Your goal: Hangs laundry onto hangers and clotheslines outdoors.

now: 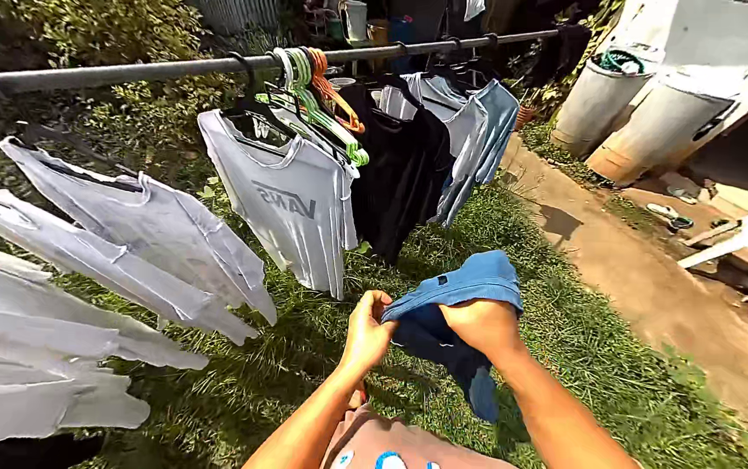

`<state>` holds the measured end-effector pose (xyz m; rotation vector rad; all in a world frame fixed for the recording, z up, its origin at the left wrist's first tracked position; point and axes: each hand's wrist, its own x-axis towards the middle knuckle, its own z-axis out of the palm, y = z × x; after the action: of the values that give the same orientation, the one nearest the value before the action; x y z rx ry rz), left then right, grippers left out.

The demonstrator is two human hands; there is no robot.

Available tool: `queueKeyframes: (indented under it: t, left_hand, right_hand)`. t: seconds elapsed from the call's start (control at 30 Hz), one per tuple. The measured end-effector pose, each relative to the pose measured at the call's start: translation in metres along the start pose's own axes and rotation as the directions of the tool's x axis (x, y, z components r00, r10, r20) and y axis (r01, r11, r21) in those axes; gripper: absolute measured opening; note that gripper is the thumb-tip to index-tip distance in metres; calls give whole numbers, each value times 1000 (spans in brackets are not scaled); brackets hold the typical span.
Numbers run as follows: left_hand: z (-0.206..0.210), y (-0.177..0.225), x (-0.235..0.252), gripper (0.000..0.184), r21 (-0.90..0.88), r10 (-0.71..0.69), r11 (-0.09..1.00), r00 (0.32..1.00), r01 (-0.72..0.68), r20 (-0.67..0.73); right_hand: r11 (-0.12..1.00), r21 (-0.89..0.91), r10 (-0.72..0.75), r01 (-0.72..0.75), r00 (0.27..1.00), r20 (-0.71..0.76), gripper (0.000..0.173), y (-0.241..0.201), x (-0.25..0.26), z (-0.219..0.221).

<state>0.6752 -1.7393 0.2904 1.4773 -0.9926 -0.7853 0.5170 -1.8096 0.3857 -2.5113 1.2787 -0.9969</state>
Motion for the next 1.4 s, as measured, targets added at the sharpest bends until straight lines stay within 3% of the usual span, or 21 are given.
queueKeyframes:
  t: [0.03,0.07,0.1,0.13,0.17,0.2,0.23,0.27,0.3,0.33,0.4,0.5,0.57,0.63,0.77,0.87,1.07,1.17,1.27,1.33,1.4]
  left_hand:
    - [-8,1,19,24,-191,51,980,998,-56,-30]
    - [-16,6,35,24,-348,70,935,997,-73,-21]
    - [-23,11,47,24,-461,75,886,997,-60,15]
    - [-27,15,56,22,-529,91,848,994,-45,62]
    - [-30,18,63,18,-543,130,838,985,-50,109]
    - [-32,18,69,14,-519,187,851,971,-83,151]
    - [-33,15,75,12,-463,240,876,954,-134,178]
    - [-34,9,79,13,-391,270,903,942,-176,200]
    - [-35,2,83,13,-314,275,929,935,-198,224]
    - [-39,-5,88,13,-243,264,949,932,-203,250]
    - [-50,-16,96,12,-151,240,967,926,-204,292]
    - [-68,-20,105,12,-100,209,977,949,-190,236]
    - [-83,-22,111,13,-85,192,980,970,-181,152]
    - [-99,-26,118,15,-55,155,987,985,-151,71]
    - [-121,-38,125,16,11,88,996,995,-87,-42]
    - [-127,-42,125,15,64,111,992,990,-106,-87]
    - [-109,-42,114,18,156,192,970,981,-188,-11]
    - [-87,-36,108,18,144,243,957,966,-253,85]
    - [-61,-24,113,18,135,383,903,907,-408,178]
    - [-42,-18,124,20,151,491,841,851,-519,185]
    - [-18,-30,148,23,246,587,753,792,-610,167]
  right_hand:
    - [996,32,81,-88,981,176,38,8,20,-2]
    - [986,45,127,-162,892,434,39,16,44,-8]
    - [985,52,85,-166,722,687,39,23,72,-11]
    - [988,101,-26,-114,528,849,38,26,99,-10]
    - [983,174,-138,-56,398,907,35,22,127,-7]
    - [971,239,-215,-12,392,894,32,10,153,-2]
    - [962,271,-250,29,487,837,28,-5,179,5]
    - [958,278,-259,73,636,727,24,-22,203,19]
    - [955,265,-267,134,775,572,20,-36,228,41]
    - [956,222,-271,192,868,416,18,-48,254,70]
    - [969,59,-245,238,930,275,22,-67,306,133]
    - [959,-97,-218,264,915,340,31,-74,352,205]
    - [954,-142,-198,265,909,367,38,-77,363,224]
    - [945,-183,-185,270,905,383,31,-77,366,230]
    - [913,-196,-321,358,926,197,20,-60,362,245]
    - [898,-206,-394,388,919,9,18,-52,362,244]
    - [948,-140,-296,284,953,-66,19,-22,325,191]
    - [980,2,-197,199,975,-100,17,18,296,158]
    - [977,215,39,9,975,-219,19,91,237,117]
    - [882,461,219,-96,951,-220,21,144,183,89]
    - [680,721,330,-132,933,-140,31,179,136,60]
